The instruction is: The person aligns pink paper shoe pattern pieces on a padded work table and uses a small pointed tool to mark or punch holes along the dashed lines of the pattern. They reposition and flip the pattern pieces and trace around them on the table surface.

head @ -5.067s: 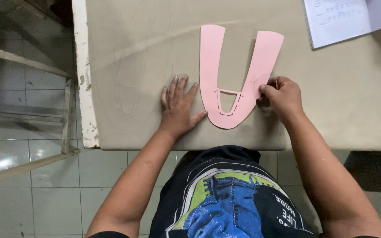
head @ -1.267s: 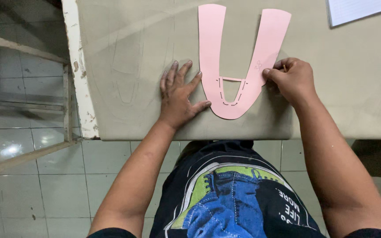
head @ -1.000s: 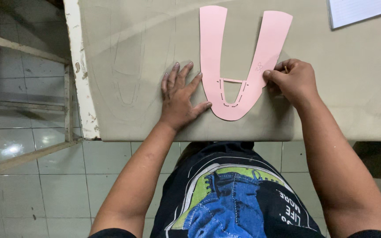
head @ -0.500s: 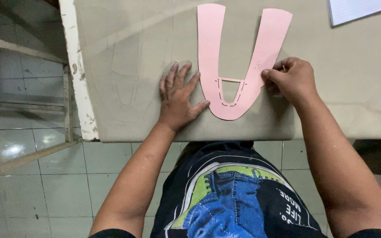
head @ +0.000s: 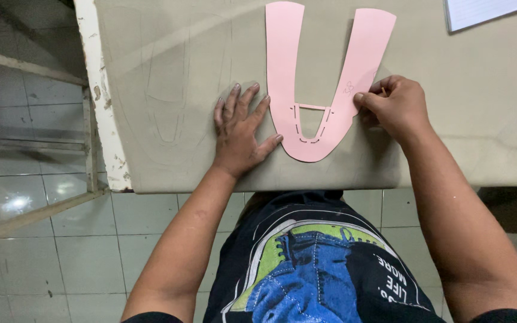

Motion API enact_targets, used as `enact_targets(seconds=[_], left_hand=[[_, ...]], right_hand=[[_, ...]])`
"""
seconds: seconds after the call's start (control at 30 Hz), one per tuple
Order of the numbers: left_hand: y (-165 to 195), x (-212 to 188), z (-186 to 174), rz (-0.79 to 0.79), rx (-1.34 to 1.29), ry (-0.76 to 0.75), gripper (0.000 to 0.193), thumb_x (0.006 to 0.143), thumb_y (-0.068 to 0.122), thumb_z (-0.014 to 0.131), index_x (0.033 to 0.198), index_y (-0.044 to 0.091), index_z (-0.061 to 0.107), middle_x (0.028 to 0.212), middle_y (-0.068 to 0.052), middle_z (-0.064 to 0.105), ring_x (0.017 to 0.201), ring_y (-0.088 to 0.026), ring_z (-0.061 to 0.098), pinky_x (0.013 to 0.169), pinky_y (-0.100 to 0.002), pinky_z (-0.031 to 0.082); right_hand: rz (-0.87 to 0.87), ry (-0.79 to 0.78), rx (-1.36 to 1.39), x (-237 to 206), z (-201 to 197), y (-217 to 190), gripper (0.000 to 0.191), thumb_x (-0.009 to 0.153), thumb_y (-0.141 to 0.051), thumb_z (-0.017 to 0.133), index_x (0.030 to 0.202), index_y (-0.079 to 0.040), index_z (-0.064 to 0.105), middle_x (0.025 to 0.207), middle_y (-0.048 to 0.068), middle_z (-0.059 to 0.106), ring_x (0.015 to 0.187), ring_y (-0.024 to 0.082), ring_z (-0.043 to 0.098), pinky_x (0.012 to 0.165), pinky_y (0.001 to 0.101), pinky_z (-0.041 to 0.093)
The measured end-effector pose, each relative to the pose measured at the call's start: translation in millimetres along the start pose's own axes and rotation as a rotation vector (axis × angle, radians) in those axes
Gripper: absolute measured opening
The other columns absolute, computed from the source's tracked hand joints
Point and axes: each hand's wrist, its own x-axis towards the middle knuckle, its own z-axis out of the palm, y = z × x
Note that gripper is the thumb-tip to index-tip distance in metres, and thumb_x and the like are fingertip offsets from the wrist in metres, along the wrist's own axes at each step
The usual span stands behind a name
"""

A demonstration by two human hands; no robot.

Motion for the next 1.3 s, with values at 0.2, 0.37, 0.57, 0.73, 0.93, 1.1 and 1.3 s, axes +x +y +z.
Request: enact_targets(seconds=[0.2, 0.37, 0.57, 0.73, 0.93, 1.1, 1.3], left_hand=[[0.2, -0.1, -0.8, -0.001, -0.003, -0.006, 0.079, 0.082, 0.051, 0.079, 0.147, 0.012, 0.057, 0.163, -0.010, 0.036, 0.155, -0.034, 0.018, 0.125, -0.056, 0.005], [0.0, -0.6, 0.4, 0.008, 0.004, -0.007, 0.079, 0.083, 0.051, 0.079, 0.147, 0.012, 0.057, 0.163, -0.010, 0.035, 0.155, -0.035, 0.017, 0.125, -0.057, 0.005], [0.3, -0.3, 1.4, 0.001, 0.026, -0.008, 0.077, 0.083, 0.050, 0.078, 0.148, 0.013, 0.057, 0.164, -0.010, 0.034, 0.155, -0.035, 0.016, 0.125, -0.057, 0.005], [1.7, 0.6, 1.0, -0.006, 0.019, -0.013, 0.077, 0.084, 0.050, 0.078, 0.148, 0.012, 0.057, 0.163, -0.010, 0.034, 0.155, -0.035, 0.016, 0.125, -0.057, 0.005], [2.2, 1.5, 1.3, -0.019, 0.035, -0.020, 0.077, 0.083, 0.049, 0.077, 0.148, 0.012, 0.057, 0.163, -0.010, 0.034, 0.155, -0.036, 0.015, 0.124, -0.057, 0.004], [1.3, 0.8, 0.7, 0.002, 0.037, -0.007, 0.080, 0.084, 0.052, 0.077, 0.148, 0.011, 0.056, 0.163, -0.011, 0.034, 0.155, -0.036, 0.016, 0.124, -0.057, 0.004], [0.6, 0.3, 1.0, -0.002, 0.030, -0.010, 0.081, 0.082, 0.054, 0.079, 0.148, 0.012, 0.057, 0.163, -0.009, 0.034, 0.155, -0.035, 0.017, 0.125, -0.056, 0.005]], right_hand=[[0.001, 0.010, -0.044, -0.5, -0.2, 0.7, 0.023, 0.090, -0.014, 0.080, 0.099, 0.002, 0.067, 0.084, 0.011, 0.074, 0.067, 0.014, 0.070, 0.055, 0.0292, 0.058], [0.006, 0.019, -0.026, -0.9, 1.0, 0.7, 0.023, 0.090, -0.013, 0.080, 0.098, 0.002, 0.066, 0.082, 0.010, 0.073, 0.064, 0.014, 0.069, 0.053, 0.0287, 0.057], [0.041, 0.039, -0.019, -0.4, 3.3, -0.2, 0.020, 0.090, -0.013, 0.079, 0.098, 0.001, 0.067, 0.081, 0.010, 0.073, 0.063, 0.013, 0.068, 0.052, 0.0281, 0.056], [0.045, 0.037, 0.018, 0.6, 4.0, -0.3, 0.019, 0.090, -0.012, 0.078, 0.097, 0.001, 0.066, 0.080, 0.009, 0.072, 0.061, 0.013, 0.067, 0.051, 0.0283, 0.056], [0.014, 0.048, 0.060, 2.7, 5.9, 6.6, 0.019, 0.091, -0.010, 0.078, 0.098, 0.003, 0.066, 0.080, 0.009, 0.072, 0.060, 0.012, 0.065, 0.051, 0.0288, 0.054], [-0.002, 0.043, 0.091, 5.8, 6.9, 11.2, 0.020, 0.090, -0.010, 0.079, 0.100, 0.002, 0.065, 0.079, 0.008, 0.071, 0.059, 0.012, 0.065, 0.050, 0.0289, 0.053], [0.022, 0.047, 0.019, 5.6, 5.5, 10.0, 0.021, 0.090, -0.012, 0.079, 0.099, 0.002, 0.066, 0.080, 0.007, 0.072, 0.060, 0.012, 0.066, 0.050, 0.0289, 0.055]])
